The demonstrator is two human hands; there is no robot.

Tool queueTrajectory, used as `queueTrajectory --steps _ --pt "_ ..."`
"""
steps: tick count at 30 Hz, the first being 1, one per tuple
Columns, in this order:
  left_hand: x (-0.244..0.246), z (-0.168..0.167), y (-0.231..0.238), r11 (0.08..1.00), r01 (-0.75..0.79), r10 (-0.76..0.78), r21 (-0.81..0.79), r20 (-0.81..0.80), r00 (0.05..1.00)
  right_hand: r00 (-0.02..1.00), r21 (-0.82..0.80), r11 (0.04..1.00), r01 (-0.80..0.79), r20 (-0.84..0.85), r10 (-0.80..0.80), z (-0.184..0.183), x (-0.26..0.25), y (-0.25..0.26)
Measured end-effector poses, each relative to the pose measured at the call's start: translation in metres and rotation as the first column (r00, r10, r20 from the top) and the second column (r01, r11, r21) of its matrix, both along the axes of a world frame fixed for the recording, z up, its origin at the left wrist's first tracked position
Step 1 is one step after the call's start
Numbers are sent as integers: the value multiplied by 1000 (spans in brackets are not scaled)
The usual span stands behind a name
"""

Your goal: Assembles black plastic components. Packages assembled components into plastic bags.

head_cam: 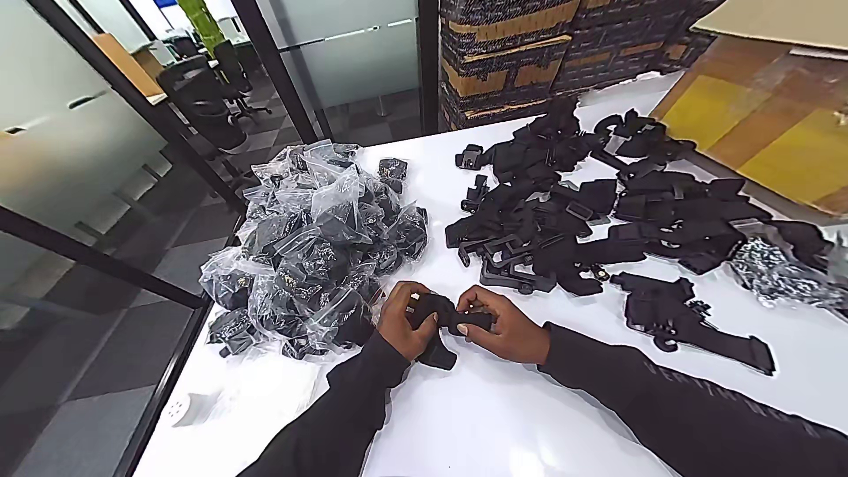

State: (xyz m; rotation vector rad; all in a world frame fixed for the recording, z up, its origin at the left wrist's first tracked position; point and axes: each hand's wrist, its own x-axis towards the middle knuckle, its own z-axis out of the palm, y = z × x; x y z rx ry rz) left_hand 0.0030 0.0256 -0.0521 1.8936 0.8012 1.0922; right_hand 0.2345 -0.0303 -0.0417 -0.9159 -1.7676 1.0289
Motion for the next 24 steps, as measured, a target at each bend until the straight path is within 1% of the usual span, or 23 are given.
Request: queueTrajectory --steps 4,7,9,11,13,15,17,19,24 --pt "0 -2 1 998 35 -33 -46 46 998 1000 24 1000 -4 2 4 1 -1 -2" --pt "0 -1 1 998 44 -40 -35 107 993 999 128 992 0 42 -6 -1 1 1" --pt "-1 -1 3 999 42 -44 24 113 993 995 250 968 0 92 -24 -2 3 4" --pt "-2 -2 8 989 38 -52 145 96 994 978 343 939 -2 195 -69 -2 5 5" --pt "-1 -3 10 965 44 -69 258 86 994 934 437 899 -37 335 -125 -1 6 4" --pt "0 -2 9 955 48 -72 293 73 995 873 506 858 -90 455 -176 3 6 3" --pt "0 -1 7 958 58 -83 281 75 994 815 526 841 -124 538 -216 8 6 2" --pt "-1 0 6 966 68 -93 249 89 992 778 515 847 -133 584 -233 11 6 2" --pt "-2 -1 7 969 81 -105 235 90 990 761 495 860 -125 603 -237 11 6 2"
